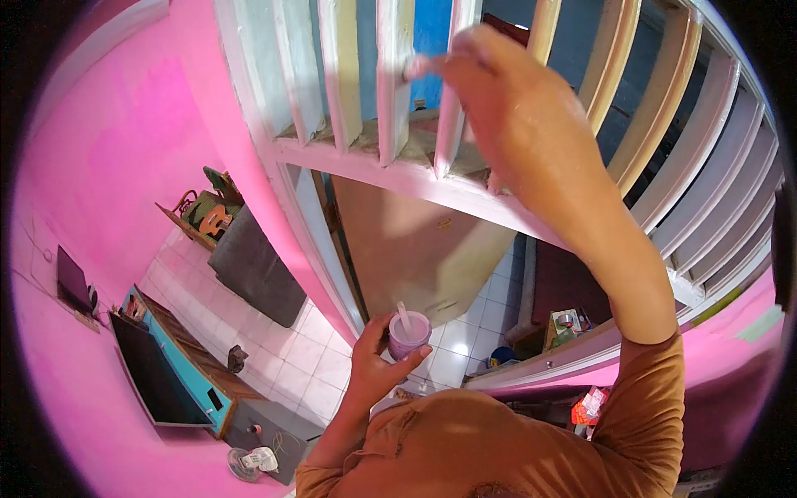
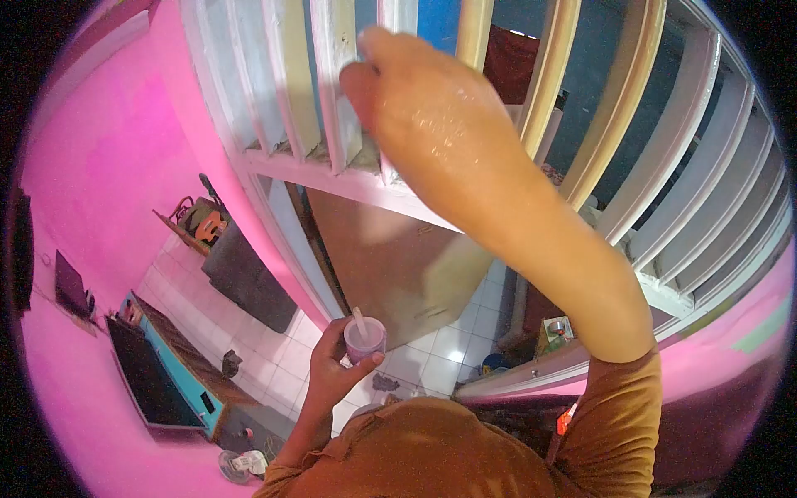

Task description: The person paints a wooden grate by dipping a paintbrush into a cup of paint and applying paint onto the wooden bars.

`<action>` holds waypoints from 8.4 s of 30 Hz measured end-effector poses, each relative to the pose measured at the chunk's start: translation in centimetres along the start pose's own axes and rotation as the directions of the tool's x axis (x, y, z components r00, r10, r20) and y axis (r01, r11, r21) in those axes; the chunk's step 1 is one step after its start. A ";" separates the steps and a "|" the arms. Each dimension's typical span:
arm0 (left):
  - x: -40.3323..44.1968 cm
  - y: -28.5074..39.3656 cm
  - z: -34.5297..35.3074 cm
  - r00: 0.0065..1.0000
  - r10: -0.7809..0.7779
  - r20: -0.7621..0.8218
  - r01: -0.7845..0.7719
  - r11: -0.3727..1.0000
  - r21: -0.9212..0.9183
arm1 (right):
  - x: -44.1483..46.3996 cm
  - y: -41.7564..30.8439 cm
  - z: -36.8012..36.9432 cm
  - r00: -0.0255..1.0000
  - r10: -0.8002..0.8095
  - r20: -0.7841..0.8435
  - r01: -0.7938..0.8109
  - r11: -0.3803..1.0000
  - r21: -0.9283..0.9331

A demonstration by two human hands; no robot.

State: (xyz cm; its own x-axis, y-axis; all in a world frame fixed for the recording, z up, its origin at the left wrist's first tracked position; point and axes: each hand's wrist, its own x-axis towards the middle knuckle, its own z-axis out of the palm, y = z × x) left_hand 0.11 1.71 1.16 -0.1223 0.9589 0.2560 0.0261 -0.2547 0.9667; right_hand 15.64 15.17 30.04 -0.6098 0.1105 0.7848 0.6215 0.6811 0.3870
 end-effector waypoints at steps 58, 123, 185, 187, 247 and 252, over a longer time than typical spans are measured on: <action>-0.4 0.3 -0.8 0.999 -0.041 0.016 0.041 0.999 -0.034 | -4.0 -2.6 1.4 0.991 0.078 0.105 -0.095 0.982 0.162; -0.1 0.8 -0.1 0.999 -0.018 0.032 0.019 0.999 -0.026 | 6.6 3.9 -4.2 0.992 -0.068 -0.107 0.055 0.991 -0.118; 1.4 -8.8 7.4 0.829 -0.141 0.542 0.223 0.971 -0.089 | -30.0 -7.4 3.0 0.297 0.511 0.807 -0.952 0.094 0.291; 1.6 -8.8 7.6 0.809 -0.177 0.560 0.274 0.957 -0.093 | -29.4 -7.2 2.1 0.246 0.530 0.811 -0.966 0.067 0.249; 4.5 -9.0 9.6 0.799 -0.131 0.587 0.187 0.982 -0.035 | -29.4 -8.2 -1.1 0.306 0.670 0.676 -0.952 0.228 0.206; 4.5 -9.1 10.0 0.793 -0.041 0.608 0.165 0.975 -0.149 | -28.6 -8.5 -0.3 0.295 0.734 0.611 -0.955 0.231 0.183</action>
State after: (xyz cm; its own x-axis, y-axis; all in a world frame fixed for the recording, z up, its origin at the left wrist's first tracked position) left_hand 9.22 9.59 -6.46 0.5051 0.8467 0.1670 -0.1427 -0.1089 0.9837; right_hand 27.97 5.98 4.46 -0.0244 0.9752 0.2198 0.6363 0.1847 -0.7490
